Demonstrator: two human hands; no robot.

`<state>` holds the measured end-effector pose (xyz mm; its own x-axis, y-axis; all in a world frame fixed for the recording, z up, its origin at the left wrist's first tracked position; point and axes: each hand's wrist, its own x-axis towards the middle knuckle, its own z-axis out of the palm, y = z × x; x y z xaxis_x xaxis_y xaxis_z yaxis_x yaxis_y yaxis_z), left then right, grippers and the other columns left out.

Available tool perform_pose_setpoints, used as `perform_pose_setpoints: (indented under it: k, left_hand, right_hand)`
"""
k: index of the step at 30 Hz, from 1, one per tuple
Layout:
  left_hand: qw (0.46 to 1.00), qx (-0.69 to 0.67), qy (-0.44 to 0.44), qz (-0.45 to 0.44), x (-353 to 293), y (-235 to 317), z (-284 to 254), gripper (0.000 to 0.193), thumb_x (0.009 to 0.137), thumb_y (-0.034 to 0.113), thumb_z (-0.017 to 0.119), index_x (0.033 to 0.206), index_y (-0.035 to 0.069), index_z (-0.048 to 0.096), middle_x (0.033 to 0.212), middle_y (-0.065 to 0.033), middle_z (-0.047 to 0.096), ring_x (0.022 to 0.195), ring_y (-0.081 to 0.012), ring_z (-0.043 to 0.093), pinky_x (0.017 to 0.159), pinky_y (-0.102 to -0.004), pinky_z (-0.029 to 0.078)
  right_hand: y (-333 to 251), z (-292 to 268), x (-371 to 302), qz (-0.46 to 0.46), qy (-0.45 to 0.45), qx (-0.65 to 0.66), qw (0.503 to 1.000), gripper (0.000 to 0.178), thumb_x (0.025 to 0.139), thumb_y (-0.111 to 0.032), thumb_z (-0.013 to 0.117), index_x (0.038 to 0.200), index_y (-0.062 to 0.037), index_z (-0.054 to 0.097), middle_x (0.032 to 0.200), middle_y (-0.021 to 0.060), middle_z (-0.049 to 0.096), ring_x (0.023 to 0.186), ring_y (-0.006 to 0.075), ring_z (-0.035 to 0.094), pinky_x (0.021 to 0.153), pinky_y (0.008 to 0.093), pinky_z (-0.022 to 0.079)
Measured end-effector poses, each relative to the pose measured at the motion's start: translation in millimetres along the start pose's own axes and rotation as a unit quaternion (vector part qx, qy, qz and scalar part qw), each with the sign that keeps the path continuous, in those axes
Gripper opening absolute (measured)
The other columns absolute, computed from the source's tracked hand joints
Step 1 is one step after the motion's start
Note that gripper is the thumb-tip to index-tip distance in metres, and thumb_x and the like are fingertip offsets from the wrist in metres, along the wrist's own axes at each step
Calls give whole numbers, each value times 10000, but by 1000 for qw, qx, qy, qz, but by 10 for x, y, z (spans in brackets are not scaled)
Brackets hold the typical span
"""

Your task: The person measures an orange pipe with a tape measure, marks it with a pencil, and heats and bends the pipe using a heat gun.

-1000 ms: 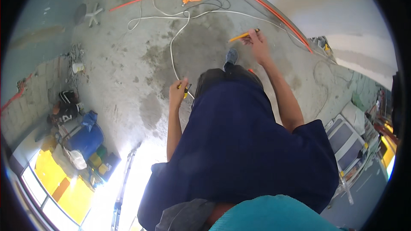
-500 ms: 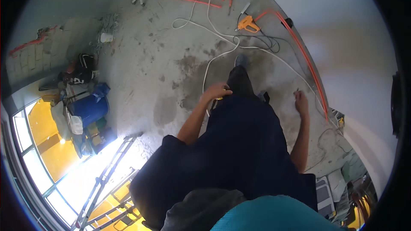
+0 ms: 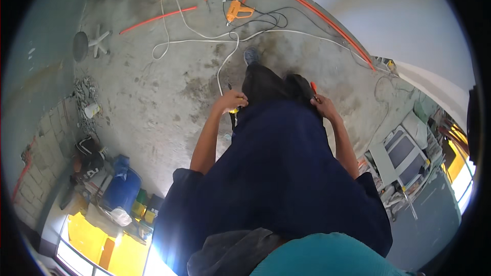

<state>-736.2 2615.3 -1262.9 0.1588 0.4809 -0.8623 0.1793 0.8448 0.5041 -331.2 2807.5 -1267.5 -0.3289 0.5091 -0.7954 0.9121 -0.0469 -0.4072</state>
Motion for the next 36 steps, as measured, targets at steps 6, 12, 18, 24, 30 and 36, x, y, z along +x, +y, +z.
perform_pose_setpoints:
  k: [6, 12, 18, 24, 30, 36]
  left_hand:
    - [983, -124, -133, -7, -370, 147, -122, 221, 946, 215, 695, 906, -1, 723, 818, -3, 670, 735, -106, 597, 672, -280, 459]
    - [992, 69, -106, -27, -2, -13, -213, 242, 915, 201, 676, 1081, 25, 691, 998, -45, 677, 888, -151, 591, 836, -309, 462]
    - [972, 229, -44, 30, 843, 938, -1146, 268, 917, 214, 677, 1104, 22, 682, 1016, -52, 675, 895, -157, 593, 837, -314, 465]
    - [925, 335, 40, 176, 1809, 2775, -1451, 294, 918, 227, 679, 1126, 19, 673, 1034, -60, 673, 902, -164, 595, 839, -319, 468]
    - [921, 338, -15, 194, 2075, 3440, -858, 321, 919, 240, 680, 1149, 17, 663, 1053, -68, 671, 910, -170, 597, 840, -324, 471]
    - [941, 293, -150, 80, 1859, 2906, -44, 348, 920, 253, 681, 1171, 14, 654, 1071, -76, 670, 917, -176, 599, 842, -329, 474]
  right_hand:
    - [-245, -589, -684, 75, -238, 164, 954, 655, 977, -513, 648, 1403, -19, 593, 1339, 171, 672, 1221, 273, 632, 1029, 379, 473]
    - [104, -400, -626, -45, -113, 148, 981, 551, 984, -452, 601, 1316, -15, 648, 1282, 203, 682, 1195, 374, 631, 1004, 450, 482]
    - [262, -80, -717, 37, -28, 158, 986, 442, 986, -411, 603, 1174, -21, 694, 1128, 215, 716, 1077, 409, 664, 915, 506, 501]
    - [380, 336, -829, 128, 82, 230, 961, 425, 999, -386, 588, 1146, -9, 717, 1098, 223, 724, 1062, 418, 671, 890, 523, 512]
    - [592, 720, -1158, 182, 186, 328, 908, 400, 1000, -365, 595, 1121, -3, 713, 1090, 219, 726, 1075, 419, 671, 889, 521, 512]
    - [635, 1226, -1299, 229, 369, 289, 853, 378, 1016, -340, 573, 1186, -26, 697, 1135, 165, 723, 1053, 394, 670, 892, 529, 507]
